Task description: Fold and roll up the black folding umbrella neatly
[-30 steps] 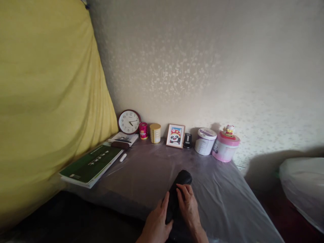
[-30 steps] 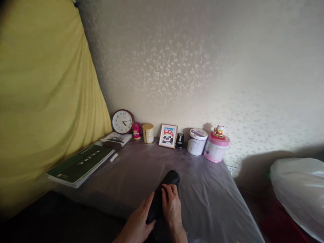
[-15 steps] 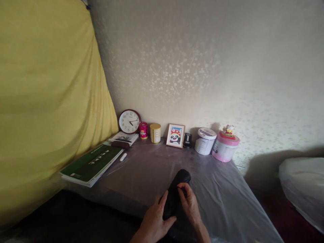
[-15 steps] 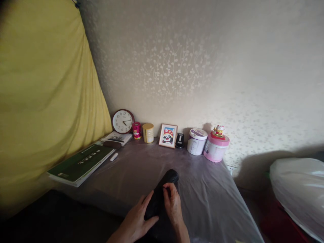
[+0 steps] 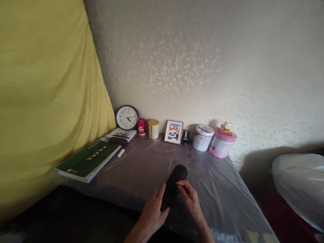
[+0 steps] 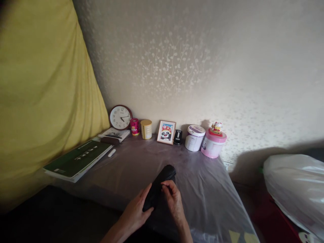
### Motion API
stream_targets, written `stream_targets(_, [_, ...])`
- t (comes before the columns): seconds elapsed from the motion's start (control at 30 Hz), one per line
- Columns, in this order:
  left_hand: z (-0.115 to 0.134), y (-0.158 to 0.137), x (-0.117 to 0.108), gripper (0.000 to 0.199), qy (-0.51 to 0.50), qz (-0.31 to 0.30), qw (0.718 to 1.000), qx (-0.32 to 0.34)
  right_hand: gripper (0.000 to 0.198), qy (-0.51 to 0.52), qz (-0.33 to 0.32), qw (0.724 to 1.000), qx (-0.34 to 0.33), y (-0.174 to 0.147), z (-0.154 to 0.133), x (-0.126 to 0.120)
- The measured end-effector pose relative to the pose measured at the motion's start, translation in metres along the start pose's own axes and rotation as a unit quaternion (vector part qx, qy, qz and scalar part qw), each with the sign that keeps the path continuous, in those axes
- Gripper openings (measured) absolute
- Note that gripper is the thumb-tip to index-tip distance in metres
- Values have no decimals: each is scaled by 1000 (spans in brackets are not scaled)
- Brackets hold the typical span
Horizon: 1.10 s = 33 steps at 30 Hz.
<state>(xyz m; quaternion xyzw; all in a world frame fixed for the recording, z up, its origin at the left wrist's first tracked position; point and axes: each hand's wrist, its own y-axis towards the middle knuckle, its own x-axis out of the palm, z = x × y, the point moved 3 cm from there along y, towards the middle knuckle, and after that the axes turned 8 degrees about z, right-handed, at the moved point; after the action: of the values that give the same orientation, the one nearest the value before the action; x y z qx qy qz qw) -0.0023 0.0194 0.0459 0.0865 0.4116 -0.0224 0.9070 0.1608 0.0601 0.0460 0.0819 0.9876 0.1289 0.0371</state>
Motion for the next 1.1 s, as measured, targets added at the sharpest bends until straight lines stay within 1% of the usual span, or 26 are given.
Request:
stream_targets(0.17, [5, -1, -4, 73, 28, -17, 999, 9, 23, -8, -31, 999, 4, -12, -7, -15])
stream_targets(0.27, [10, -3, -5, 71, 68, -24, 997, 12, 22, -4, -42, 999, -2, -16, -12, -18])
stream_targets(0.37, [14, -6, -4, 67, 119, -37, 992, 11, 19, -4, -69, 997, -17, -16, -17, -11])
stream_targets(0.47, [16, -9, -2, 63, 152, -46, 987, 18, 19, -9, -96, 995, -5, -12, -19, -2])
stream_targets(0.6, [18, -11, 0, 61, 160, -46, 985, 37, 20, -28, -118, 993, -1, -3, -20, 7])
stream_targets(0.73, [18, -11, -1, 61, 162, -50, 985, 24, 19, -46, -132, 990, 0, 8, -23, 15])
stream_targets(0.8, [19, -11, -2, 61, 163, -51, 985, 21, 18, -64, -139, 988, -17, 13, -25, 20])
stream_targets(0.93, [19, -12, -2, 58, 155, -44, 987, 21, 18, -135, -136, 979, -64, 22, -24, 27])
stream_targets(1.1, [18, -12, 0, 58, 155, -43, 987, 15, 21, -204, -122, 967, -93, 26, -20, 30])
